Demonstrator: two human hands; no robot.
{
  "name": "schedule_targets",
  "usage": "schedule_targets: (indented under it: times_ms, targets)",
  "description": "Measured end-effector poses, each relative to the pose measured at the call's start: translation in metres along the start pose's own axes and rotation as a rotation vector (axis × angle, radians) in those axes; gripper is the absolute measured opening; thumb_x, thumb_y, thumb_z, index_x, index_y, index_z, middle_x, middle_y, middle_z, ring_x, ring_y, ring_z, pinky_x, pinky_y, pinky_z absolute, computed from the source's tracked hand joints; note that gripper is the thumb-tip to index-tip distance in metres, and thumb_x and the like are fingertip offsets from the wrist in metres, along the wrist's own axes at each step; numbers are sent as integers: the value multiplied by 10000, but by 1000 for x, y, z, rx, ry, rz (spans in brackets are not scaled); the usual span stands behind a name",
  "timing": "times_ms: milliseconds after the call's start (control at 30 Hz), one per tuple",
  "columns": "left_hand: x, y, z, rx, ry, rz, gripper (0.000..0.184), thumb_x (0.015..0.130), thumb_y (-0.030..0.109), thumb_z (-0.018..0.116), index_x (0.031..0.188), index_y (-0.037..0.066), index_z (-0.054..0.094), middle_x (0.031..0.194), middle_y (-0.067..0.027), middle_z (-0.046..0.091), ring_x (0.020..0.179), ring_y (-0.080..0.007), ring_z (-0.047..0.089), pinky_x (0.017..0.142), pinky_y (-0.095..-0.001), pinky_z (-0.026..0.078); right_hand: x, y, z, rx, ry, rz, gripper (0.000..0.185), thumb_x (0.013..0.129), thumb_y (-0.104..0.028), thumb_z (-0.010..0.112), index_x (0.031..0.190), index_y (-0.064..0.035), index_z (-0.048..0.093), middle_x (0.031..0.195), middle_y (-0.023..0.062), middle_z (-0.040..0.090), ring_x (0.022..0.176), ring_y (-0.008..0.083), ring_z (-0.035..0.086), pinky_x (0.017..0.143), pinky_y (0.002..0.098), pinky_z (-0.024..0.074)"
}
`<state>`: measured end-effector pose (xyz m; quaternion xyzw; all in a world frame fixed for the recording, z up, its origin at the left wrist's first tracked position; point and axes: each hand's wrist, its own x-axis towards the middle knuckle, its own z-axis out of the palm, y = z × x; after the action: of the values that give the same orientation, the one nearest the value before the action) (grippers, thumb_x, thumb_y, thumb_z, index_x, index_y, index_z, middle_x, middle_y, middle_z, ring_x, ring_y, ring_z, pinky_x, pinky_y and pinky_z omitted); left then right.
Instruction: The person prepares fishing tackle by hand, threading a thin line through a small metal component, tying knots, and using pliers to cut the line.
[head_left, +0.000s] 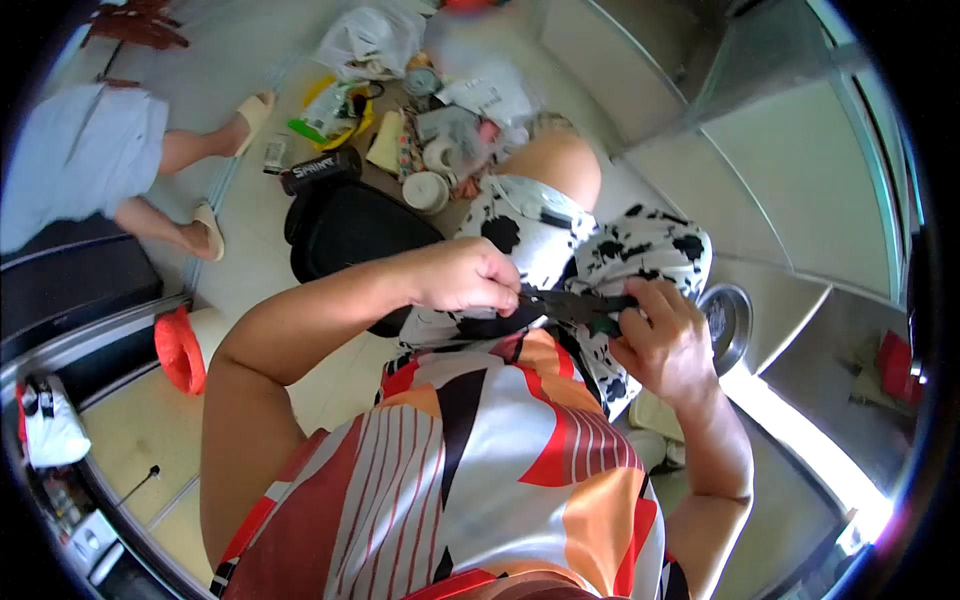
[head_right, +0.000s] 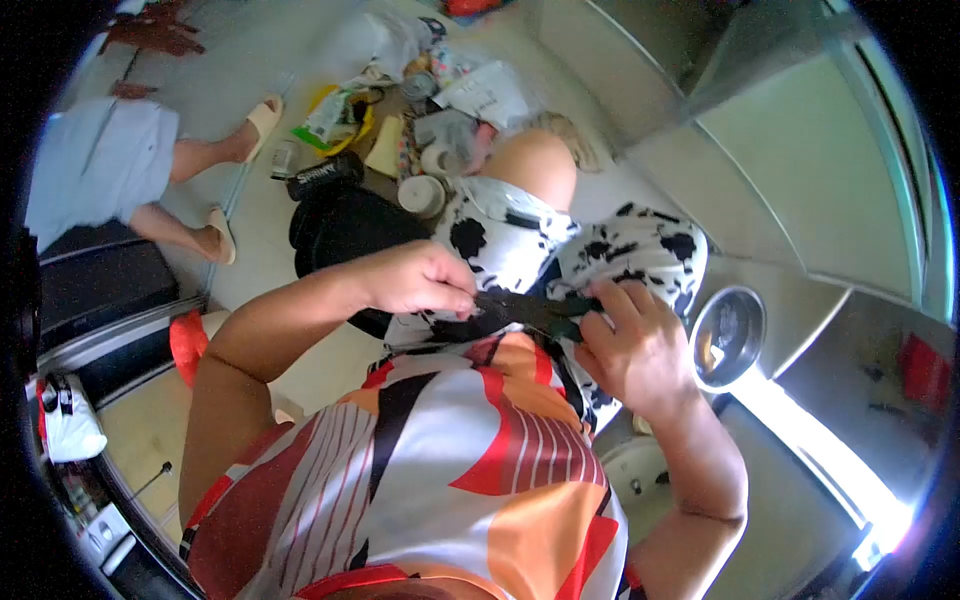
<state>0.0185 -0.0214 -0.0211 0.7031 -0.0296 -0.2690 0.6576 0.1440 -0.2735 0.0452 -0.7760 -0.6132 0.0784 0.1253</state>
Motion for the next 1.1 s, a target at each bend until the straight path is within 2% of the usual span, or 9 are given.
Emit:
schedule_targets:
  times_ms: [100, 167, 267, 467, 500, 567, 900, 1033, 1100]
  targets:
    - [-2, 10, 1, 164, 1, -22, 165, 829, 175, 609, 833, 20, 665, 692, -67, 642, 640, -119, 573, 619, -292, 449, 1, 1, 0, 92, -14, -11, 224, 559, -165, 712, 691, -50, 571, 975, 148, 601, 794, 300, 603, 678, 385, 509]
    - [0, 0, 7, 221, 63, 59, 157, 809, 173, 614, 837, 28, 665, 706, -107, 642, 643, -164, 594, 625, -320, 456, 1, 1, 0, 126, -79, 17, 239, 572, -161, 718, 710, -35, 568, 961, 175, 618, 811, 338, 619, 677, 399, 518]
    - [9, -17, 9, 326, 92, 174, 170, 748, 195, 611, 787, 43, 676, 713, -153, 634, 642, -274, 598, 622, -377, 448, 5, -3, 0, 119, 7, -17, 212, 570, -175, 720, 682, -51, 590, 922, 136, 620, 795, 334, 606, 687, 410, 499]
    - [8, -11, 6, 157, 168, 35, 130, 712, 164, 604, 661, 64, 669, 632, -35, 628, 596, -120, 553, 564, -291, 413, 12, -7, 1, 48, 102, -57, 226, 571, -181, 718, 641, -28, 567, 942, 139, 599, 795, 338, 571, 675, 423, 467]
    - [7, -9, 5, 100, 174, -13, 116, 698, 155, 611, 665, 61, 668, 629, -38, 625, 596, -116, 551, 565, -288, 414, 9, -1, 4, 16, 101, -108, 252, 598, -194, 735, 732, -42, 583, 999, 128, 604, 834, 301, 589, 693, 397, 476]
    - [10, -15, 7, 41, 202, -56, 99, 681, 144, 617, 658, 59, 665, 610, -29, 608, 581, -109, 532, 547, -288, 396, 11, 0, 2, 31, 126, -144, 186, 749, -236, 666, 791, -63, 613, 897, 172, 563, 809, 368, 540, 706, 454, 450]
    - [14, -21, 1, -205, 303, -215, 110, 706, 154, 602, 629, 86, 643, 537, 42, 490, 499, -63, 407, 447, -245, 274, 12, -6, -10, -88, 294, -166, 199, 697, -211, 645, 820, -54, 641, 988, 157, 578, 885, 352, 548, 767, 469, 440]
    - [3, -8, -5, -401, 330, -207, 130, 754, 181, 595, 690, 76, 636, 501, 71, 400, 423, -38, 310, 384, -229, 186, 6, -11, -19, 262, 345, -43, 205, 657, -99, 694, 843, -24, 656, 1009, 164, 603, 922, 359, 568, 810, 426, 451]
    - [-3, 2, -8, -437, 347, -187, 162, 778, 198, 576, 690, 72, 626, 487, 87, 349, 394, -35, 260, 374, -235, 157, -7, -11, -11, 742, 283, 165, 290, 697, -103, 710, 979, -39, 684, 1071, 131, 618, 951, 313, 583, 864, 431, 443]
